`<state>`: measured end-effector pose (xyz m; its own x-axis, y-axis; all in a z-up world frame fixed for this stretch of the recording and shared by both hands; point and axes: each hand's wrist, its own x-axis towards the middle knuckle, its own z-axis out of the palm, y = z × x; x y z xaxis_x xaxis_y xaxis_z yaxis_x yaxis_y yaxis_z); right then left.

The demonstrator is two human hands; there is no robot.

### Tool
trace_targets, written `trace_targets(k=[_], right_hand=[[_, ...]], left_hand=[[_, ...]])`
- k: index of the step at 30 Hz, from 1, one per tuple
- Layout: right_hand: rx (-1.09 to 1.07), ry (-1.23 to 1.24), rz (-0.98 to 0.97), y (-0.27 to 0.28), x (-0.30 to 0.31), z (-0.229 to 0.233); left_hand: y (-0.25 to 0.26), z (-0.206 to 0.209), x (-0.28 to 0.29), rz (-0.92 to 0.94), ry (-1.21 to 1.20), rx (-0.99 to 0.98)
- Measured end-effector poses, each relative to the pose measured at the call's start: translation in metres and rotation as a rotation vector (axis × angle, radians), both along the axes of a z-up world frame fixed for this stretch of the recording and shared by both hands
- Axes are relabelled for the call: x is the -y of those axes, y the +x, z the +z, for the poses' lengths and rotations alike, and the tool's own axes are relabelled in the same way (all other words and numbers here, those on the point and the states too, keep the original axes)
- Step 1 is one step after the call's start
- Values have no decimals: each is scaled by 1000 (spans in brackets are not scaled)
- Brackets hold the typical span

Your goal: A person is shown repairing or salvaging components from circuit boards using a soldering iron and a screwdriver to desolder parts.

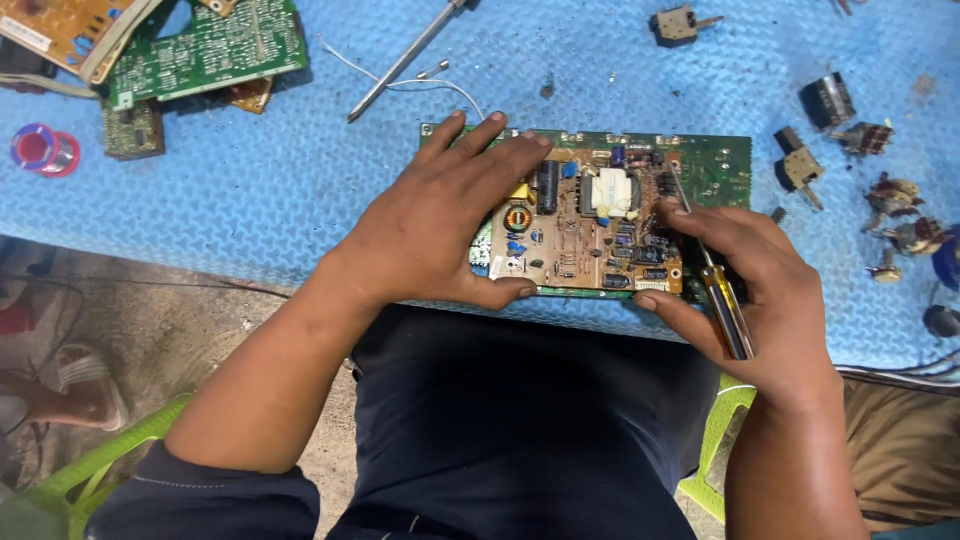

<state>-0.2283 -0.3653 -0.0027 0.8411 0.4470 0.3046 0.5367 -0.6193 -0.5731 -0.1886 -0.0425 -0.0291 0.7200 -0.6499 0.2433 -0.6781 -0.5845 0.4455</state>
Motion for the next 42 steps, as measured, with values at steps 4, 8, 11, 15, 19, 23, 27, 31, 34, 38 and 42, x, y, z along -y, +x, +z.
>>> trace_targets(k=[4,8,11,15,19,23,27,31,34,38,42], right_hand=[[13,0,7,1,2,5],[35,54,-24,2,2,5],[63,228,-54,9,-7,9],[165,390,-28,24,-14,2],[294,407,-108,30,-16,-4],[278,376,-177,23,-1,-10],[-33,524,-296,28,-10,-5],[-175,408,-379,33,-13,-7],[-174,381,-383,34,-13,-11],[-285,444,-387,34,-14,-10],[-285,476,-385,35,-11,-19]], left_hand=[[3,7,1,-1,-1,-42],[5,18,3,45,-87,-147],[4,17,6,103,-282,-131],[2,21,12,109,-400,-102],[5,23,16,89,-443,-64],[3,36,20,256,-551,-173],[6,28,23,320,-556,-433],[7,19,28,373,-627,-569],[5,20,30,353,-667,-583],[4,19,29,346,-671,-599],[3,18,29,366,-630,-556]])
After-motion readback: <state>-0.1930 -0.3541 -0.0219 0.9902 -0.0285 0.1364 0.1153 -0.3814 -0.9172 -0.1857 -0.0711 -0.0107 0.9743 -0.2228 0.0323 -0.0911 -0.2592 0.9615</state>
